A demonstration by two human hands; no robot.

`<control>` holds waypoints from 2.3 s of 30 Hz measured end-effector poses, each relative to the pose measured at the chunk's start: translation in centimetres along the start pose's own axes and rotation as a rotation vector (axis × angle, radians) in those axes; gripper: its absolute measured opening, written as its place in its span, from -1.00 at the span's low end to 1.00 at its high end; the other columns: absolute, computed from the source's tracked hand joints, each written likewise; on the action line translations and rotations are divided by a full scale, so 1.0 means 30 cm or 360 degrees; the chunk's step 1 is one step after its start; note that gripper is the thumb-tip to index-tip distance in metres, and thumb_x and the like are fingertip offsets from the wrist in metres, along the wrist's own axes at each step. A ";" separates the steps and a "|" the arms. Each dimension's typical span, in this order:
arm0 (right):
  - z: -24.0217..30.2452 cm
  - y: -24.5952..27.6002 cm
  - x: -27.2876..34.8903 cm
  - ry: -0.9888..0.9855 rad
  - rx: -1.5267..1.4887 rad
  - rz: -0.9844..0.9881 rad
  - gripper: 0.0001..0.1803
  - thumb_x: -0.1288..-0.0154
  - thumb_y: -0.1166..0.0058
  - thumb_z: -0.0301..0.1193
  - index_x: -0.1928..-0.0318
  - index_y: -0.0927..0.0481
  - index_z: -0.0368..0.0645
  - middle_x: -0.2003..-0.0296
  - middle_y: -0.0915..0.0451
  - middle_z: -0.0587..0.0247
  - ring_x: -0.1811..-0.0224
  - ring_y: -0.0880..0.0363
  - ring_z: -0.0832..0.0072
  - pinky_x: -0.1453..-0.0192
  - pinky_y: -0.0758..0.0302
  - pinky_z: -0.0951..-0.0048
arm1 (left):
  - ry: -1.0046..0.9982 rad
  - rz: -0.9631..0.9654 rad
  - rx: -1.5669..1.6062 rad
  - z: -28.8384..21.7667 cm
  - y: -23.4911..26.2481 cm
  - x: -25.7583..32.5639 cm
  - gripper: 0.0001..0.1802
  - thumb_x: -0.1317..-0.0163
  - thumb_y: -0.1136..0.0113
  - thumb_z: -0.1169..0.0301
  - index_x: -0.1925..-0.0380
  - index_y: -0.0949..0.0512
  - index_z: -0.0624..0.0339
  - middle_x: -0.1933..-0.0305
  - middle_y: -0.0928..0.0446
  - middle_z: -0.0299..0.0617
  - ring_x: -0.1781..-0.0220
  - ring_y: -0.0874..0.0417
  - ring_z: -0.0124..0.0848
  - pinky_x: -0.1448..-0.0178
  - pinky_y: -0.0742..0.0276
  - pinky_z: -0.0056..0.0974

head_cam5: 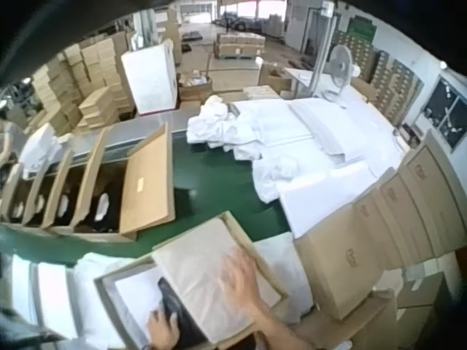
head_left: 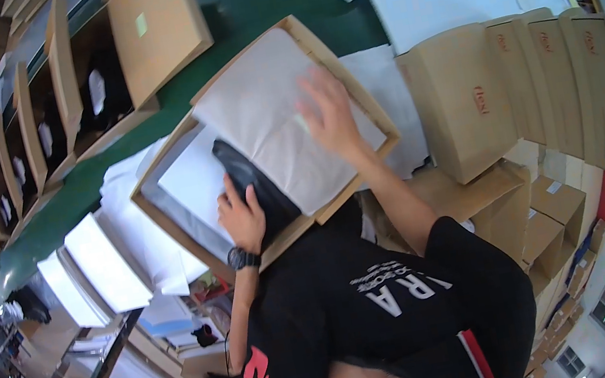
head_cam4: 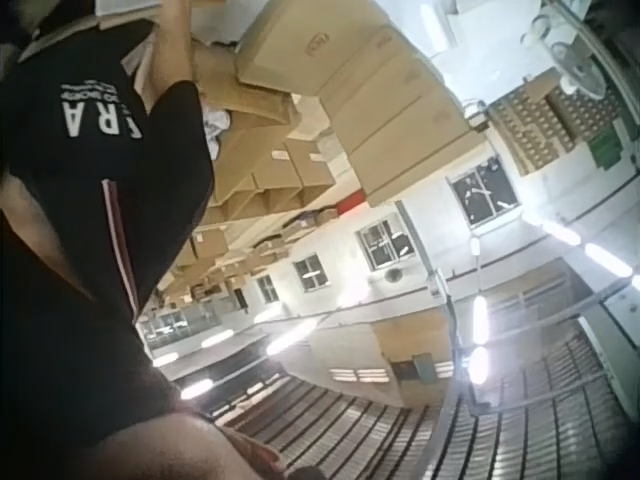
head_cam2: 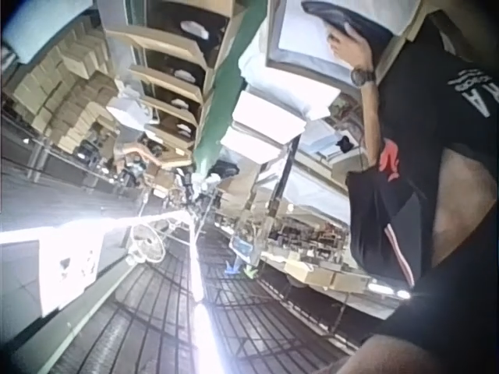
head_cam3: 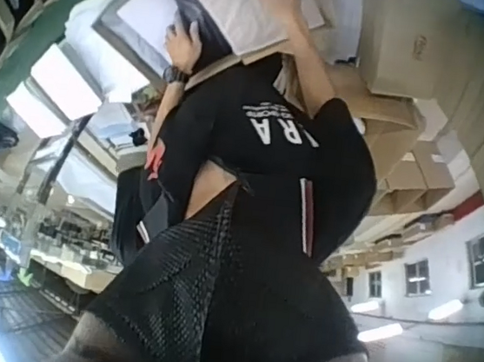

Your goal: Packing black boots into shoeboxes with tissue paper and silica gel packets.

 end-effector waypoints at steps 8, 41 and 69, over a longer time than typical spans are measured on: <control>-0.615 0.267 -0.693 -0.0685 0.0332 -0.0560 -0.39 -0.18 -0.34 -0.17 -0.22 -0.50 -0.07 -0.11 -0.49 -0.09 -0.16 -0.49 -0.07 -0.25 -0.47 0.02 | -0.0105 0.0093 0.0441 -0.079 0.052 0.005 -0.25 -0.28 -0.32 0.17 -0.40 -0.31 0.20 -0.19 -0.42 0.18 -0.19 -0.47 0.06 -0.32 -0.31 0.09; 0.599 0.119 0.339 -0.0465 -0.1376 -0.0523 -0.23 -0.65 0.40 0.06 0.62 -0.46 -0.21 0.63 -0.43 0.38 0.52 -0.32 0.62 0.36 -0.28 0.47 | -0.0180 -0.0723 0.1391 -0.055 0.569 0.169 -0.24 -0.61 0.40 -0.08 0.12 -0.64 0.36 0.10 -0.65 -0.08 -0.01 -0.56 -0.31 -0.17 -0.39 -0.27; 0.744 -0.361 -0.011 0.0965 0.0316 0.0720 -0.51 -0.10 -0.29 -0.42 -0.08 -0.52 -0.12 0.08 -0.63 0.04 -0.11 -0.54 0.11 -0.26 -0.29 0.13 | -0.0108 -0.0512 0.1645 0.258 0.406 -0.021 -0.52 -0.46 -0.10 0.10 -0.17 -0.52 0.23 -0.27 -0.47 0.04 -0.36 -0.47 -0.09 -0.46 -0.25 0.00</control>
Point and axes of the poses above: each hand's wrist, its own x-axis away from the middle knuckle, its own y-axis out of the back of the hand, z = x × y, the point moved 9 cm from there along -x, towards the middle knuckle
